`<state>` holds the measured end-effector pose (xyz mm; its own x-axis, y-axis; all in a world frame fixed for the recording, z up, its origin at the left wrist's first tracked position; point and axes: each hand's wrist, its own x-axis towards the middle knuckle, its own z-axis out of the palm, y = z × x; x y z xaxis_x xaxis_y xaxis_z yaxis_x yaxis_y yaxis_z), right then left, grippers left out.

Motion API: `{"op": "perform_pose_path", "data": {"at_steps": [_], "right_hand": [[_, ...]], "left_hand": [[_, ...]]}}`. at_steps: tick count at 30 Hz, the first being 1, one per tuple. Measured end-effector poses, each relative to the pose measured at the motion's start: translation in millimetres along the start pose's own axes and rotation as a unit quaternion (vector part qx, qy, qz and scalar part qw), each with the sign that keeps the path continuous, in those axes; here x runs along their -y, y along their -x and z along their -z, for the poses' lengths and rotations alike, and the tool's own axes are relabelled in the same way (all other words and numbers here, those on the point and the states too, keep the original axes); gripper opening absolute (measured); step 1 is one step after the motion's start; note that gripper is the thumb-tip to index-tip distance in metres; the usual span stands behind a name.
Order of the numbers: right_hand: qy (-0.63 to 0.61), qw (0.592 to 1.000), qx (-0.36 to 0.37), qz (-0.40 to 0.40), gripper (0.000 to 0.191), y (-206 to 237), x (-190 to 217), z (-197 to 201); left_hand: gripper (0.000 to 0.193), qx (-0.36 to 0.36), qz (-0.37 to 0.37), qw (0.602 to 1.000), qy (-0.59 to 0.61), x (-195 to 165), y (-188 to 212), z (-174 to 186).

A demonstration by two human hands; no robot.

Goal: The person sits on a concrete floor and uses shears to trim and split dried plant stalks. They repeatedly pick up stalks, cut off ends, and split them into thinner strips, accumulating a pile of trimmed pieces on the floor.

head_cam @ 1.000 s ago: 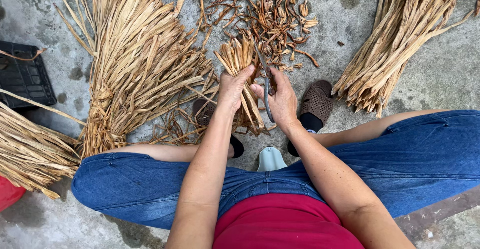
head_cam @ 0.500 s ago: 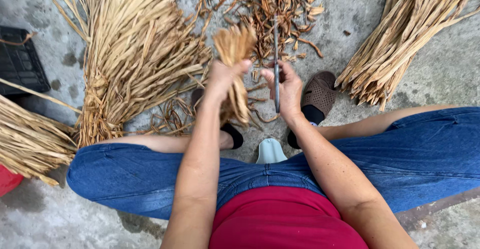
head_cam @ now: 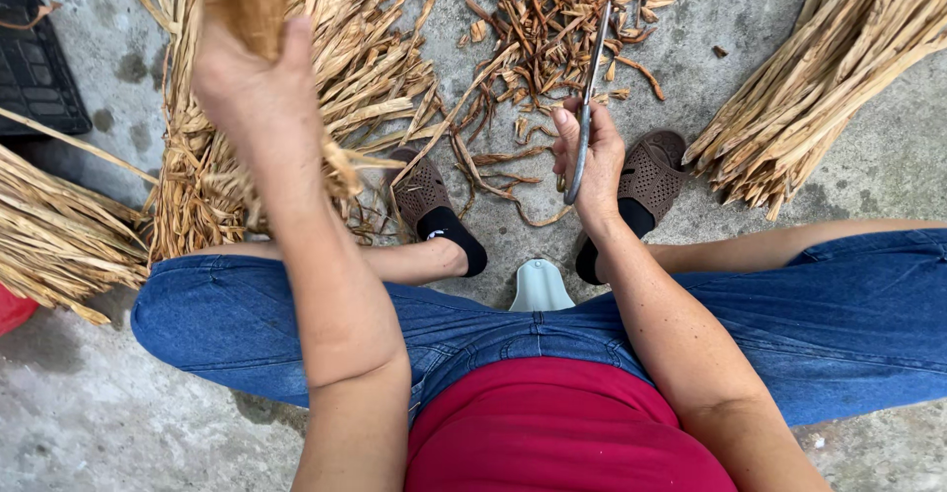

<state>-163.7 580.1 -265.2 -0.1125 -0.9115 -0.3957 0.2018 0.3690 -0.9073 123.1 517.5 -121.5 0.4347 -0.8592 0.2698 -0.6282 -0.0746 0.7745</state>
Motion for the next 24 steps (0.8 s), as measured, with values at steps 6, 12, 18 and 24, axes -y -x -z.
{"op": "perform_pose_path", "data": {"at_steps": [6, 12, 18, 24], "right_hand": [[0.031, 0.999, -0.006, 0.008, 0.031, -6, 1, -2], [-0.001, 1.000, 0.017, 0.022, 0.030, -6, 1, 2], [0.040, 0.998, 0.036, -0.032, 0.033, -6, -11, 10], [0.404, 0.900, 0.071, -0.148, 0.053, -19, -55, 25]], "left_hand": [[0.026, 0.153, 0.090, 0.944, 0.277, 32, -11, -33], [0.031, 0.128, 0.147, 0.866, 0.461, 43, -28, -3], [0.044, 0.028, 0.013, 0.902, 0.431, 46, -56, 25], [0.043, 0.040, 0.052, 0.853, 0.517, 24, -76, 83]]}}
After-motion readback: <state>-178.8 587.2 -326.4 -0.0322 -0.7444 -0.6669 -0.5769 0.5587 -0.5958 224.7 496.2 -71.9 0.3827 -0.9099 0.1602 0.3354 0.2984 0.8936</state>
